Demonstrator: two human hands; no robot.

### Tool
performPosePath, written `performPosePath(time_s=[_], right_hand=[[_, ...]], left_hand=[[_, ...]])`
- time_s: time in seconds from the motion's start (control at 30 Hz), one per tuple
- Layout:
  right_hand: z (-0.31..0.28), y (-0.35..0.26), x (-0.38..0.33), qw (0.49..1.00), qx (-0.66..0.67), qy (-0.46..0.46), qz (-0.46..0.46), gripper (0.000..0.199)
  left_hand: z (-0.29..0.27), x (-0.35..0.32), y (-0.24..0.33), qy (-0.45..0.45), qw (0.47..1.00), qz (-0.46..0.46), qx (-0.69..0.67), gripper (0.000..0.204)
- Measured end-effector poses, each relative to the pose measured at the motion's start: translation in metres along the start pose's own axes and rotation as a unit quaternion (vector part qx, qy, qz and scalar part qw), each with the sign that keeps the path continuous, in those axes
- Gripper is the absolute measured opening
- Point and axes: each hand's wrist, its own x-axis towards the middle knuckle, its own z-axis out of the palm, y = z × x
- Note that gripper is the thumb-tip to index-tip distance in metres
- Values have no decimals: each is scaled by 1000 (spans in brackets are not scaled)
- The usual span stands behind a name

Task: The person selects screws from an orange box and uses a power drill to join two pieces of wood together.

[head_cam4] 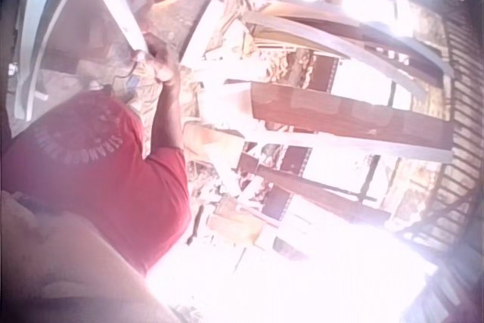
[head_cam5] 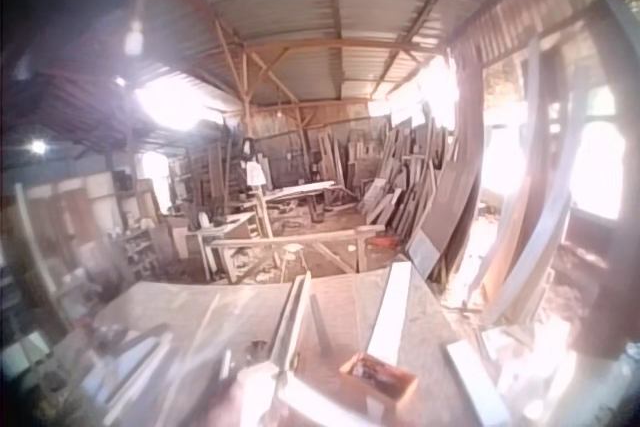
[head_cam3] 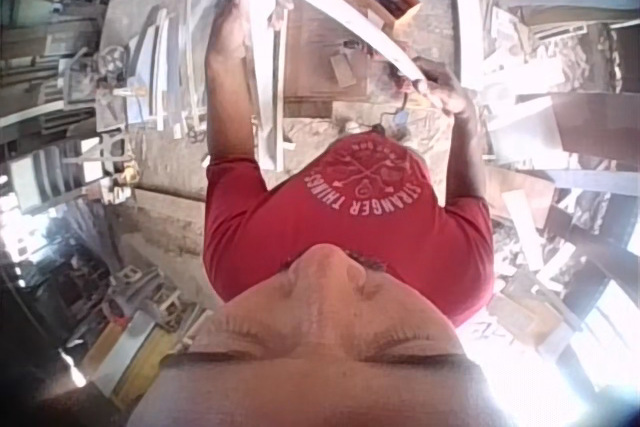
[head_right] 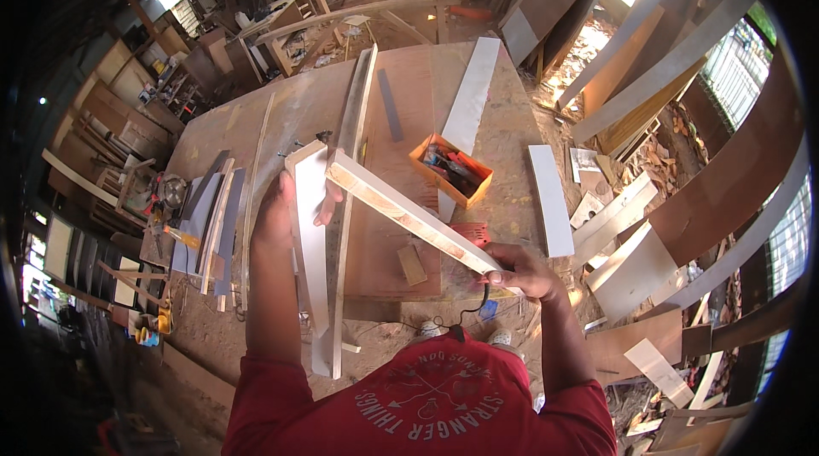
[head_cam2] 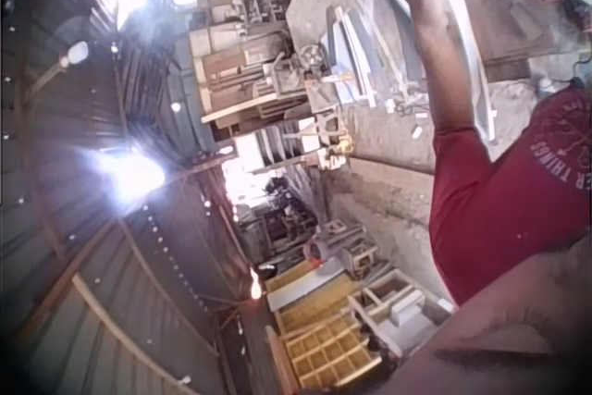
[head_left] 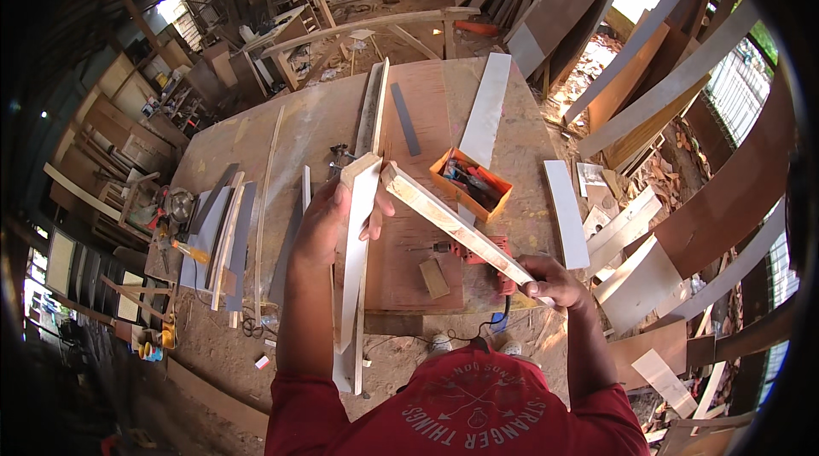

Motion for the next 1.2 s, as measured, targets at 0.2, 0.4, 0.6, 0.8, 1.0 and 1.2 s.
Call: performPosePath(time_s=[0.2, 0.4, 0.6, 0.8, 1.0, 1.2], right_hand=[[-10, 16, 4, 975, -194, 97, -55, 59], [-2, 34, 9, 942, -189, 256, -107, 40], [-6, 46, 9, 939, -149, 284, -122, 33], [11, 31, 34, 868, -329, 279, -247, 68], [25, 37, 30, 858, -355, 288, -233, 75], [25, 49, 34, 843, -380, 271, -269, 73]], left_hand=[[19, 8, 12, 136, 976, -15, 171, 57], [41, 12, 14, 190, 932, 7, 308, 56], [50, 16, 22, 153, 940, 26, 305, 52], [22, 12, 23, 49, 987, 25, 154, 61], [6, 6, 4, -23, 990, -9, 138, 65], [0, -4, 2, -47, 975, -29, 213, 69]])
